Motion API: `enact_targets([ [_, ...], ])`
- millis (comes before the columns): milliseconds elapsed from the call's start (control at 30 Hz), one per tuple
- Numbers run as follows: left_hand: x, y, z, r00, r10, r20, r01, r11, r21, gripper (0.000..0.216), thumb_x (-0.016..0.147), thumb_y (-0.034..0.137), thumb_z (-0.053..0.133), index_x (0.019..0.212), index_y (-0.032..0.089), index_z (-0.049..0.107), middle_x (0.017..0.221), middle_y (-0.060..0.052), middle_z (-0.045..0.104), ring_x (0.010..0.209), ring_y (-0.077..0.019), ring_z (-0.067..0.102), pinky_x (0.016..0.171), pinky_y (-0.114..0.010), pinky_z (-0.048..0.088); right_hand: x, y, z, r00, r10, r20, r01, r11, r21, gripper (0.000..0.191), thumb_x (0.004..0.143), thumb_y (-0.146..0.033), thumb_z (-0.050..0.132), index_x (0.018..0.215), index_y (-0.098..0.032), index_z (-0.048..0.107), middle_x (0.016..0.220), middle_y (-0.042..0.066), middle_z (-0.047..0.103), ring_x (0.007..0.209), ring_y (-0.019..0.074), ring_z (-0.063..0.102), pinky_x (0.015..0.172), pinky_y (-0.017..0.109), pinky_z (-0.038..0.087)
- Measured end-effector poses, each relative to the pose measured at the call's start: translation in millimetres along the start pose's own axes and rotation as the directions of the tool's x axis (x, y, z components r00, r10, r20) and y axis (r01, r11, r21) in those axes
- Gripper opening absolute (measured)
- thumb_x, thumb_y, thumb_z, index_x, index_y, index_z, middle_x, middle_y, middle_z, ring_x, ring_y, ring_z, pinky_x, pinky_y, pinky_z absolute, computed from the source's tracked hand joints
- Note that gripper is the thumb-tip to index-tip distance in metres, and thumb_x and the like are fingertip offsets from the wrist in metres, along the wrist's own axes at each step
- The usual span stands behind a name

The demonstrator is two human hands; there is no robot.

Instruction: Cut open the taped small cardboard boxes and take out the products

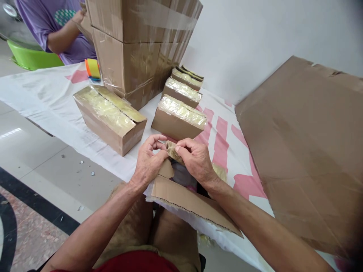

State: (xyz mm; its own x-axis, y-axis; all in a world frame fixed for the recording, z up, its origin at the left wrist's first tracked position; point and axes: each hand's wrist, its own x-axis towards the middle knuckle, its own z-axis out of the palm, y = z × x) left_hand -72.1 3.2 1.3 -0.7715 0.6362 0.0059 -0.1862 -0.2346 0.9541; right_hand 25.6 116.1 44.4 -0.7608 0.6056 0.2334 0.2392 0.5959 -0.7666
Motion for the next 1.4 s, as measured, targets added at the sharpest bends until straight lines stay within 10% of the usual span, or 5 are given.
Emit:
enact_targets([
  [500,3.1,10.2,-2.3,0.993,0.114,0.039,-0.120,0.948,0.295,0.034,0.067,0.021,0.063,0.100,0.019,0.067,0.068,0.005,0.063,0.069,-0.0144,0.057,0.069,-0.029,0.043,4.6,-11.8,-15.3,0.977,0.052,0.206,-0.052,0.999,-0.003,0.016,0.081,-0.026,0.056,0.069,-0.019,0.065,0.068,-0.001,0.063,0.064,0.0132,0.053,0.062,0.028,0.040],
  [833,6.7,4.7,-7.0,0.987,0.135,0.085,-0.150,0.967,0.208,0.035,0.070,0.019,0.062,0.105,0.019,0.070,0.071,0.004,0.064,0.071,-0.0138,0.060,0.069,-0.026,0.045,9.1,-46.2,-13.0,0.931,0.016,0.365,0.238,0.731,-0.640,0.024,0.084,-0.019,0.062,0.107,-0.018,0.071,0.095,0.008,0.077,0.075,0.0209,0.064,0.061,0.031,0.033],
  [1400,7.9,10.2,-5.4,0.973,0.194,0.128,-0.230,0.877,0.422,0.037,0.077,0.026,0.067,0.114,0.019,0.070,0.069,0.005,0.062,0.069,-0.0139,0.057,0.074,-0.029,0.046,9.8,-14.5,-15.0,0.983,0.005,0.182,0.026,0.985,-0.169,0.023,0.083,-0.016,0.057,0.067,-0.018,0.073,0.063,0.000,0.067,0.061,0.0124,0.055,0.060,0.027,0.037],
])
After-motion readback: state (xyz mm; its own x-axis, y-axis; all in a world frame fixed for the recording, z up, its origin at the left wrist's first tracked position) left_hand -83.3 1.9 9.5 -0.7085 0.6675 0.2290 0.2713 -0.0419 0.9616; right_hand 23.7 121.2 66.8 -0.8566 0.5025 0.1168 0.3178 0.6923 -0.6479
